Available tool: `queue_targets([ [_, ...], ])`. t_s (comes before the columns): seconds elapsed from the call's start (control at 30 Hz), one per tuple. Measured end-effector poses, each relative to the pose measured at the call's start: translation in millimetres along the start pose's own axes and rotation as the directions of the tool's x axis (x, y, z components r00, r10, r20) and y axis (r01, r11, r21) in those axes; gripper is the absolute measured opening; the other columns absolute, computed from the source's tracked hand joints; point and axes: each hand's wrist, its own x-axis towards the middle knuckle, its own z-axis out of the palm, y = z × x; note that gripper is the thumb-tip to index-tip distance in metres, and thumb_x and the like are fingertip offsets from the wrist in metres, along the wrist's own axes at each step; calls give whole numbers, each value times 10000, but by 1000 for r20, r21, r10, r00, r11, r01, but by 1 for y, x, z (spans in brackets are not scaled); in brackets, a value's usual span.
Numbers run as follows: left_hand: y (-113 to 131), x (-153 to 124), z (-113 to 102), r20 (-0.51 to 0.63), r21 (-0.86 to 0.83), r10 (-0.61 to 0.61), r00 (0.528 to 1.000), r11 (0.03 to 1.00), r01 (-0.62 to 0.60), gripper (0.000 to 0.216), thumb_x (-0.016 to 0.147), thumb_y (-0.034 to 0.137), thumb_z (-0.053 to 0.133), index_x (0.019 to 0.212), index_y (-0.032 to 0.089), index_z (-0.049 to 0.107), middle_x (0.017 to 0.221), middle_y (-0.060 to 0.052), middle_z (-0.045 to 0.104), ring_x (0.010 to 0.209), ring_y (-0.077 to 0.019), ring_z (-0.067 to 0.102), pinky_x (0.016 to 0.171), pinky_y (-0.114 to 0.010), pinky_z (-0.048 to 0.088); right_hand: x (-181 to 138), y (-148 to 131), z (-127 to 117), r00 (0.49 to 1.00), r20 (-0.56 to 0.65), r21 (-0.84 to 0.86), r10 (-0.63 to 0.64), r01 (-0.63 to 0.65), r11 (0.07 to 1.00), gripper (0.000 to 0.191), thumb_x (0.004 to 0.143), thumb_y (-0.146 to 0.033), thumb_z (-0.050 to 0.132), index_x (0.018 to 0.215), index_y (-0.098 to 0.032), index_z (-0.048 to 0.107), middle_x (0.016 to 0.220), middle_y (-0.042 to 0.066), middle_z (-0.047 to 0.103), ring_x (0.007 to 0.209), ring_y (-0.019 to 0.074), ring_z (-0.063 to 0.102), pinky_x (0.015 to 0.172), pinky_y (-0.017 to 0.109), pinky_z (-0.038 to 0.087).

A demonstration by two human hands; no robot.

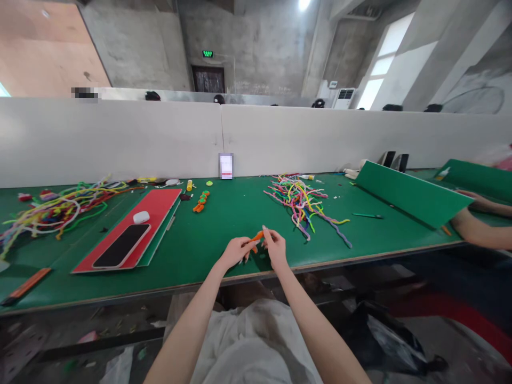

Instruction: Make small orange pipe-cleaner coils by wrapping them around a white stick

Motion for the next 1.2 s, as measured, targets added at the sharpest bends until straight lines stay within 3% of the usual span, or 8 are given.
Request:
queue_targets([
  [0.23,-1,-1,0,-3,17,10,1000,1000,-10,455,736,576,464,676,141,584,378,71,403,328,-60,358,383,-186,264,1,2,1,999,-34,-14,-2,2,1000,397,664,-532,581,640,-135,582,443,-42,430,385,76,368,359,197,302],
  [0.9,-4,1,1,10,35,15,1000,999,-15,445,782,551,418,605,160,533,358,69,418,326,-67,398,416,-180,313,0,0,1,999,-31,-41,-6,5,999,394,657,-533,588,563,-155,530,412,-56,405,360,70,363,357,200,293],
  [1.07,-4,3,1,1,30,6,1000,1000,-6,438,802,545,382,611,168,497,353,74,409,324,-67,391,426,-179,318,-1,-3,1,999,23,-27,23,-23,999,403,666,-539,577,679,-138,614,469,-27,502,377,82,427,363,201,333],
  [1.2,-5,4,1,6,24,4,1000,1000,-4,436,805,548,367,619,171,482,357,74,412,325,-69,386,425,-181,318,-2,-6,2,990,139,3,36,-37,999,467,704,-538,538,929,-148,663,691,22,624,407,72,457,377,202,354],
])
